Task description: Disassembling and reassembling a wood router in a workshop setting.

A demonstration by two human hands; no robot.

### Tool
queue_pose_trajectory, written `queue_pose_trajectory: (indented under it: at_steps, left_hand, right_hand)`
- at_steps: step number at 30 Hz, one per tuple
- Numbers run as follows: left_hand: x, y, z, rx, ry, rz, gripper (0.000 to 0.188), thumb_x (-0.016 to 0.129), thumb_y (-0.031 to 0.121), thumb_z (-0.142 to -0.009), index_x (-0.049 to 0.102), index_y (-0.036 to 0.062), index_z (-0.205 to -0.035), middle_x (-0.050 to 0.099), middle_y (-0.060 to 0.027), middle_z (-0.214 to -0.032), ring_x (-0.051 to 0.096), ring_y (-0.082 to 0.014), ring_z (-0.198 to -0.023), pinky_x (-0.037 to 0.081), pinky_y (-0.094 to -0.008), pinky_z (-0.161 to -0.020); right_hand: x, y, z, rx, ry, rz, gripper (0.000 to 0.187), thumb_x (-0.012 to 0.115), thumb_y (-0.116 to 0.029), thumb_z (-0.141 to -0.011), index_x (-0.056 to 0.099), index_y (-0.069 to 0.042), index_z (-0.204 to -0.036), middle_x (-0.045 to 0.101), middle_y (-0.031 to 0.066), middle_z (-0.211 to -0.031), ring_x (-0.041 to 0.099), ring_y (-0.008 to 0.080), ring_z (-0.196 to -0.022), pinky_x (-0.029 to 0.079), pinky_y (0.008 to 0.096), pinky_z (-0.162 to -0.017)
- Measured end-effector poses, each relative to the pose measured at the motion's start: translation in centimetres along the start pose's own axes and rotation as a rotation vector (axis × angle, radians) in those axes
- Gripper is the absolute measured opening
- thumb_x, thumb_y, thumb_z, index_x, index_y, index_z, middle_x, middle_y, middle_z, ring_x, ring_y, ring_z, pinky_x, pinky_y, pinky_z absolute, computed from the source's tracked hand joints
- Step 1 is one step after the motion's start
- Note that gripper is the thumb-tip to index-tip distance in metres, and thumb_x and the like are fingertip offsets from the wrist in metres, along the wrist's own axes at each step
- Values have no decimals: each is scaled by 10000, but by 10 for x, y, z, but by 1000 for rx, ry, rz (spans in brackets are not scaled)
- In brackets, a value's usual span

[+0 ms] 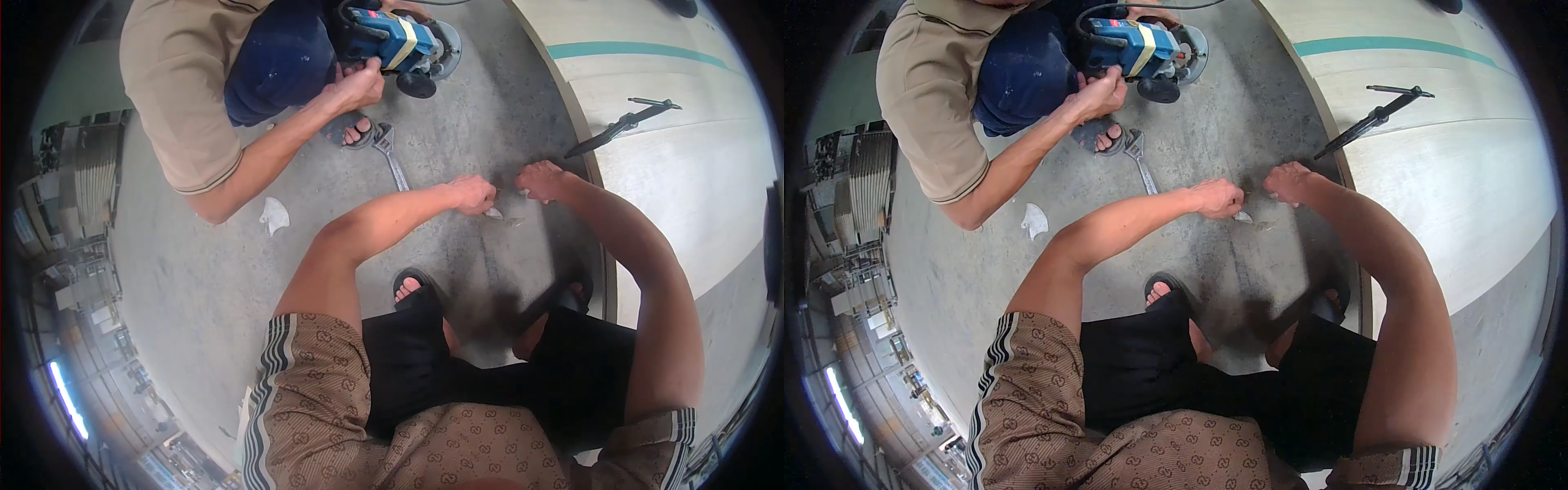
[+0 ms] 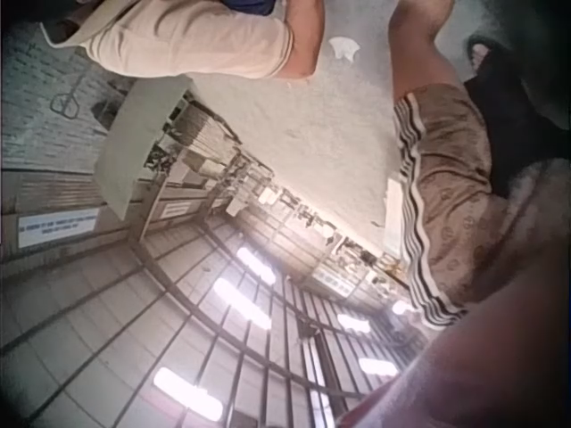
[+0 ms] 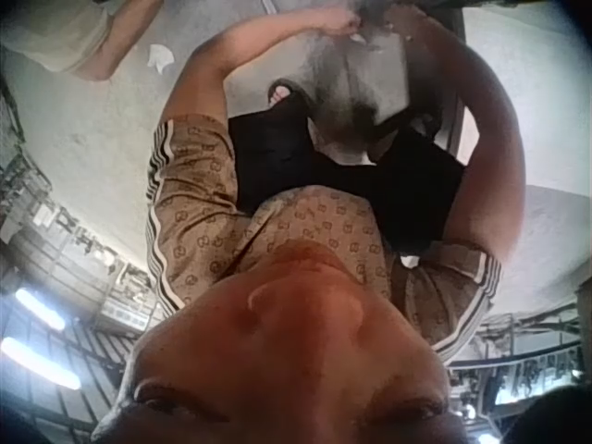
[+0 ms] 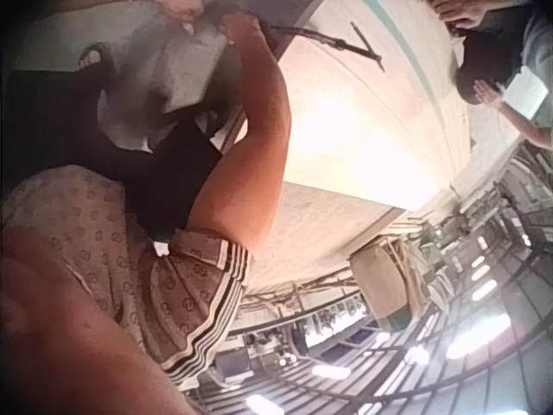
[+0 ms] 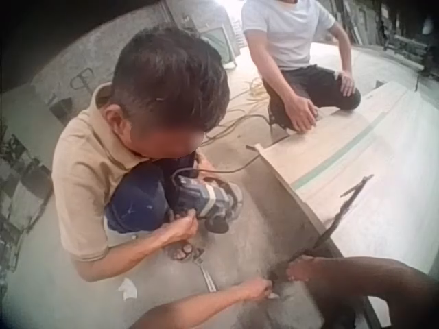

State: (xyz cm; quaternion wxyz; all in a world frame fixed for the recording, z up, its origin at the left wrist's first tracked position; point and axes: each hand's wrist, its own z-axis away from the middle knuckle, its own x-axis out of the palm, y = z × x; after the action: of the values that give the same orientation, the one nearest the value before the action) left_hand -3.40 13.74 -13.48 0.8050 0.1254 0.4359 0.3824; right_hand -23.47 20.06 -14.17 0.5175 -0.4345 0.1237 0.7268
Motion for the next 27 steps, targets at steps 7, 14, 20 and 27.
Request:
queue_pose_trajectory:
  at_steps: [7,14,20,27]
  left_hand:
    - [1,-1,-3,-12,-19,-9,229,524,263,-796,635,102,-915,655,-129,-893,616,-320,-882,485,-433,-769]
    - [1,-1,-3,-21,-16,-6,229,521,266,-795,633,103,-910,655,-127,-898,614,-318,-886,481,-433,-775]
    - [0,0,-5,-17,-32,-2,233,515,261,-796,631,99,-916,654,-127,-902,614,-320,-893,478,-435,-782]
    - [2,-3,-5,-20,-33,-13,239,509,264,-797,631,99,-920,655,-130,-905,615,-319,-895,478,-436,-783]
  right_hand:
    - [-1,-2,1,53,-11,-22,287,703,-139,-677,646,-95,-954,626,143,-980,606,305,-976,488,414,-809]
    - [-6,-4,-1,70,-57,-22,262,702,-134,-676,651,-71,-926,629,152,-969,613,308,-965,496,420,-801]
    - [0,2,-3,42,-53,-6,311,687,-158,-656,629,-82,-951,606,134,-940,603,307,-942,496,431,-778]
    - [1,1,-5,50,-55,-11,311,690,-154,-647,628,-78,-943,603,134,-937,602,311,-941,496,431,-776]
